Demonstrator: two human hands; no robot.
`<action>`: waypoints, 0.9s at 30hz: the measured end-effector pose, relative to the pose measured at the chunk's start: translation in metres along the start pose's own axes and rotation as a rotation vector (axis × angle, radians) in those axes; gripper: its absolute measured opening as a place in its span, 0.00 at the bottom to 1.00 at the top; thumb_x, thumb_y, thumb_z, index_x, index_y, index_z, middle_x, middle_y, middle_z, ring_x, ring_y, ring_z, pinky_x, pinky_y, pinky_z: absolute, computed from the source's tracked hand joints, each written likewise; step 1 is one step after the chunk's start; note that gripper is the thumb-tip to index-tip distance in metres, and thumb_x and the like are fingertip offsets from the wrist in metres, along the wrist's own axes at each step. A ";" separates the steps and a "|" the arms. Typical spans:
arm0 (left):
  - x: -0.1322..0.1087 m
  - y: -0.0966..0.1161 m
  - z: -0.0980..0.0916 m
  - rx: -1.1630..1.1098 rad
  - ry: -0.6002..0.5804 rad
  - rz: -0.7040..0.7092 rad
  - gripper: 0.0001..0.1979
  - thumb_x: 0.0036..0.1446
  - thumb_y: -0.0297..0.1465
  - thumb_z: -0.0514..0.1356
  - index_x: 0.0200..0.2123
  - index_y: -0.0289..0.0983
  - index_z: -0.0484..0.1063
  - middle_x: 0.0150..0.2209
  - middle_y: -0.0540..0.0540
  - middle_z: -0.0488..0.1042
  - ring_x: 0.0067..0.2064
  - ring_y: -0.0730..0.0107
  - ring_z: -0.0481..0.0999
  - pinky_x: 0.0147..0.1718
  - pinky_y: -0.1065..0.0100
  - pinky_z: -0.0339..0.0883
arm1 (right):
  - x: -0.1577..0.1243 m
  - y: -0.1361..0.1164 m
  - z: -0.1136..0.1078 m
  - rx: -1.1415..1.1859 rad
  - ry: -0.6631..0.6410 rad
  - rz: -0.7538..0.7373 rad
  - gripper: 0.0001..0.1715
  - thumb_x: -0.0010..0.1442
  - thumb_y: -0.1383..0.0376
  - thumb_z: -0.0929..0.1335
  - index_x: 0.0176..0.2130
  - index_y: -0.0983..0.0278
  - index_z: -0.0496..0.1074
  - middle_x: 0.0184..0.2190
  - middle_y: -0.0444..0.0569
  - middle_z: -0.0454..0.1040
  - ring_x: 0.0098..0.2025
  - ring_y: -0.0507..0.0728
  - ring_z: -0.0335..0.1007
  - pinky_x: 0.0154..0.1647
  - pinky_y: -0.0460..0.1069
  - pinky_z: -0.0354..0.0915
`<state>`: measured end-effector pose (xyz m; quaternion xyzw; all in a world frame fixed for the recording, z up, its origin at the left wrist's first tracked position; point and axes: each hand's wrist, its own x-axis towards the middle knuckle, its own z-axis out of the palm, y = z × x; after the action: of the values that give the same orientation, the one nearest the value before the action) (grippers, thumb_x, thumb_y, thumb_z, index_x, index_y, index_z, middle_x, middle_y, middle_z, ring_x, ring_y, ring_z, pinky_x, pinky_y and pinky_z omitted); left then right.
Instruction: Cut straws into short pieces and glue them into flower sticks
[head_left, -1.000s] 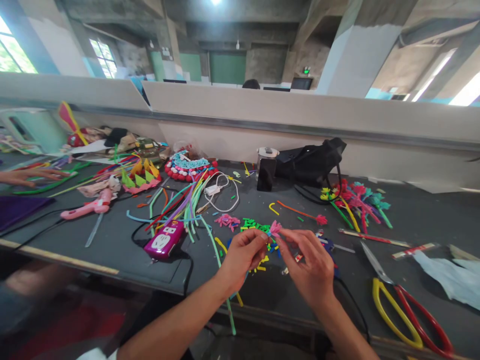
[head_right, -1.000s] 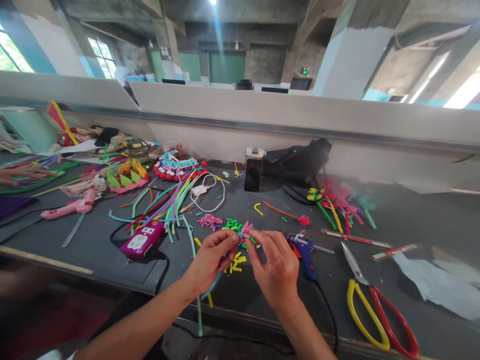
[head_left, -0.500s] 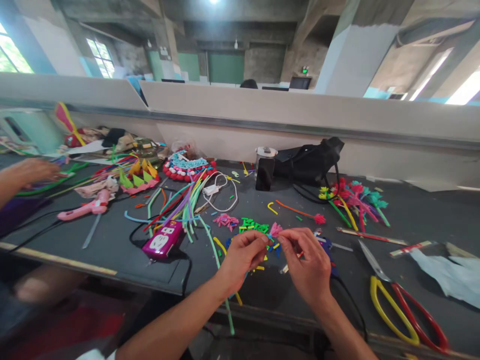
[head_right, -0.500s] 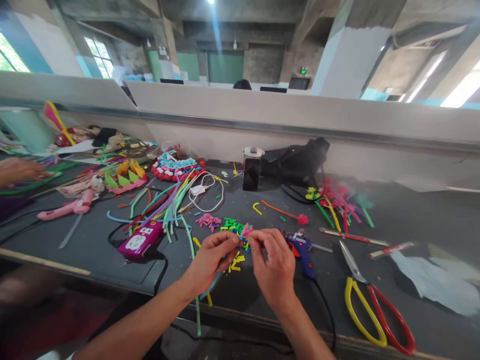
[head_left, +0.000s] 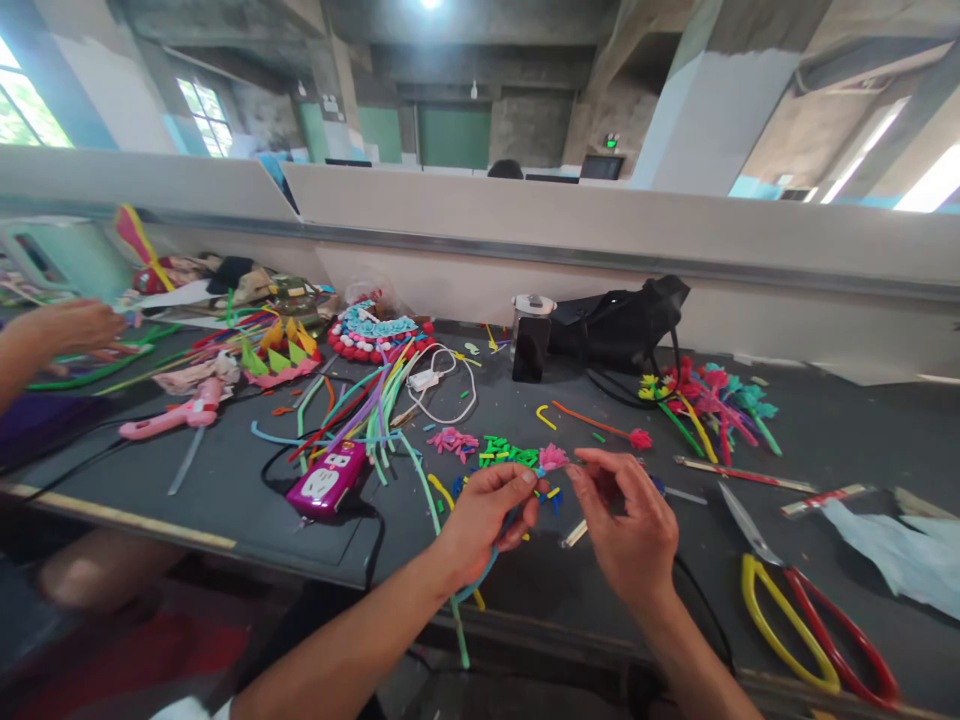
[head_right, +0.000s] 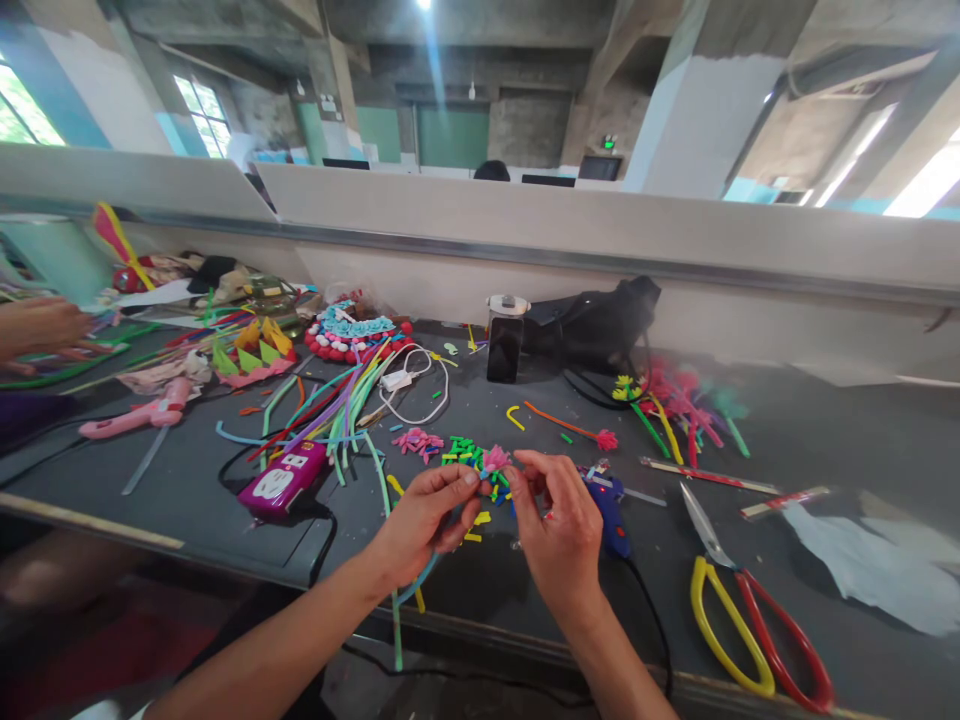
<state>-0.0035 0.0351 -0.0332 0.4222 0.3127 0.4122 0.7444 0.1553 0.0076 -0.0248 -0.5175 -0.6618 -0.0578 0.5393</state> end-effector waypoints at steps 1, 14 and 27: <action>0.000 0.000 0.000 -0.003 0.004 0.000 0.16 0.55 0.43 0.62 0.33 0.34 0.72 0.19 0.54 0.66 0.14 0.83 0.55 0.12 0.75 0.42 | 0.000 0.000 -0.001 -0.004 0.007 0.005 0.05 0.62 0.65 0.69 0.41 0.62 0.72 0.28 0.42 0.70 0.27 0.50 0.65 0.32 0.45 0.64; 0.000 0.012 0.000 0.042 0.262 0.199 0.10 0.51 0.36 0.65 0.28 0.34 0.71 0.21 0.52 0.70 0.17 0.82 0.60 0.15 0.75 0.48 | 0.003 0.010 -0.004 -0.026 -0.005 0.031 0.03 0.62 0.66 0.68 0.37 0.63 0.73 0.29 0.43 0.73 0.26 0.49 0.66 0.29 0.45 0.63; -0.003 0.019 -0.013 -0.029 0.246 0.202 0.10 0.51 0.35 0.64 0.25 0.35 0.69 0.21 0.53 0.69 0.16 0.83 0.58 0.14 0.75 0.47 | -0.003 0.015 0.011 -0.037 -0.126 0.066 0.07 0.63 0.63 0.66 0.36 0.62 0.74 0.27 0.42 0.71 0.26 0.50 0.65 0.30 0.46 0.62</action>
<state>-0.0223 0.0433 -0.0220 0.3869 0.3514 0.5380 0.6613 0.1587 0.0194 -0.0388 -0.5515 -0.6760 -0.0198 0.4884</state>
